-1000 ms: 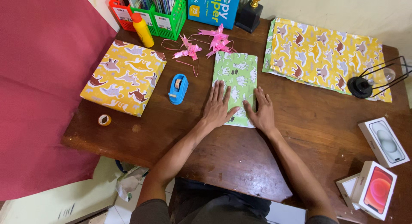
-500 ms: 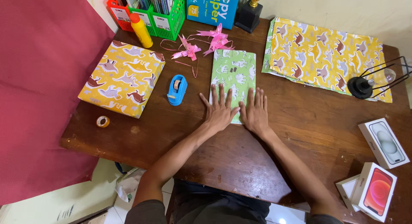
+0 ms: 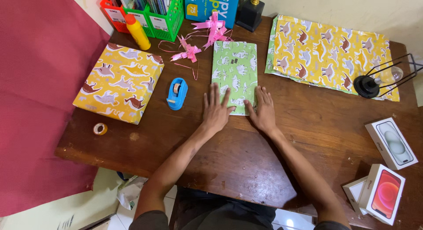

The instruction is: The person wraps a red book with green dinosaur-patterned wrapping paper on a wooden table. They fold the paper over the book, smooth the edges, and secure the folds with tape. The person also briefly moves a small lantern on the table.

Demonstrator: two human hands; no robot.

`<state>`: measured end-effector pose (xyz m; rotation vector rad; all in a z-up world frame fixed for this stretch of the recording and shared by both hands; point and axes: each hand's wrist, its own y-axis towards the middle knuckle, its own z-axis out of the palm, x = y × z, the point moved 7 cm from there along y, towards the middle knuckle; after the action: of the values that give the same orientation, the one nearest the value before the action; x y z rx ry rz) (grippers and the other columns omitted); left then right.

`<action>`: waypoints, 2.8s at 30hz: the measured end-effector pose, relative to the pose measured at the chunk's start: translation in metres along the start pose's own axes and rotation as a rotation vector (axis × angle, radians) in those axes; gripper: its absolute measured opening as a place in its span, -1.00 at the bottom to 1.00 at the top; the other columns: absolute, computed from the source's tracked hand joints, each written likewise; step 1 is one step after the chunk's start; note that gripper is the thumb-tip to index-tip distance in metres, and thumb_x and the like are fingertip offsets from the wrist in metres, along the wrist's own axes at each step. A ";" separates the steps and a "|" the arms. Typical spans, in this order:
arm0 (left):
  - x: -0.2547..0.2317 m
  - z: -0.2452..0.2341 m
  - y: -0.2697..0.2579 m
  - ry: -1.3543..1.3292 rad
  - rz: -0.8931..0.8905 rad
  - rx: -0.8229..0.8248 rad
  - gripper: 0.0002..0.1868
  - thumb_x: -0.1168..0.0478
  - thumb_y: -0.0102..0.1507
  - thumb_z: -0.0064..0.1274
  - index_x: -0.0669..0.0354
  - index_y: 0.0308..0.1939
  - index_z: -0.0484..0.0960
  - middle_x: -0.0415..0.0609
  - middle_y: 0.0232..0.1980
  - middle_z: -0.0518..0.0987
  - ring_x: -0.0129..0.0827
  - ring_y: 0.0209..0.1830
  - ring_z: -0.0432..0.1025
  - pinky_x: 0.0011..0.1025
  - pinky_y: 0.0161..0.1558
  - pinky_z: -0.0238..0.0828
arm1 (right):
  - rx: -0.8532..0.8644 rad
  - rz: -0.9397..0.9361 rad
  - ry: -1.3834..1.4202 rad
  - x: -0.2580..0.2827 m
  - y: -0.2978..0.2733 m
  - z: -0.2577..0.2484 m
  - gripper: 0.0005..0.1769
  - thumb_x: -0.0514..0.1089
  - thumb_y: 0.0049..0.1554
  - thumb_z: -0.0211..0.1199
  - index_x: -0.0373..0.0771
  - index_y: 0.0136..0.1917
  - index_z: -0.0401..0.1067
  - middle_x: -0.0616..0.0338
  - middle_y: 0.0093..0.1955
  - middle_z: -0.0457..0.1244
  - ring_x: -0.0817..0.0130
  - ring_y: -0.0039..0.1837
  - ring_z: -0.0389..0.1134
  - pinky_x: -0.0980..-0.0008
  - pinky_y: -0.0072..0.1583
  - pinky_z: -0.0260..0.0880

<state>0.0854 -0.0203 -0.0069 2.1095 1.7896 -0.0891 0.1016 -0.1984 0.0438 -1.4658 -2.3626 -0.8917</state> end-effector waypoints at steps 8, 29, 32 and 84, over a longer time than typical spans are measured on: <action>0.035 -0.054 -0.011 -0.296 -0.092 -0.154 -0.13 -0.01 0.17 0.31 0.48 0.38 0.32 0.33 0.25 0.49 0.05 0.23 0.37 -0.09 0.22 0.37 | -0.045 0.105 0.108 0.002 -0.011 -0.016 -0.34 0.08 0.19 0.36 -0.44 0.36 0.40 -0.25 0.38 0.24 -0.13 0.51 0.19 -0.04 0.45 0.20; 0.049 -0.066 -0.019 -0.365 -0.162 -0.155 -0.53 0.13 0.15 0.33 0.44 -0.01 0.63 0.30 -0.09 0.60 -0.04 -0.19 0.56 -0.18 -0.22 0.52 | -0.038 0.143 -0.042 0.017 -0.013 -0.029 -0.16 0.29 -0.01 0.51 -0.39 0.27 0.49 -0.07 -0.02 0.29 0.09 0.08 0.24 0.09 0.16 0.26; 0.039 -0.059 -0.018 -0.380 -0.064 -0.220 -0.41 0.08 0.35 0.23 0.45 0.30 0.48 0.27 0.13 0.54 -0.04 0.09 0.50 -0.15 0.07 0.50 | -0.075 0.121 -0.115 0.017 -0.019 -0.032 -0.25 0.30 0.02 0.50 -0.37 0.18 0.56 0.01 -0.14 0.33 0.14 0.02 0.26 0.09 0.14 0.12; -0.015 -0.025 0.043 -0.274 0.258 0.100 -0.61 -0.13 0.21 0.26 0.12 -0.24 0.66 -0.04 0.20 0.45 -0.16 0.37 0.26 0.02 0.49 0.07 | -0.195 -0.057 0.149 0.044 -0.020 -0.039 -0.79 -0.08 0.19 0.42 -0.25 -0.02 0.52 0.01 0.08 0.29 0.10 0.04 0.37 0.19 0.00 0.45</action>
<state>0.1192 -0.0320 0.0308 2.2527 1.3730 -0.3860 0.0588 -0.1959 0.0882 -1.3515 -2.2723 -1.2311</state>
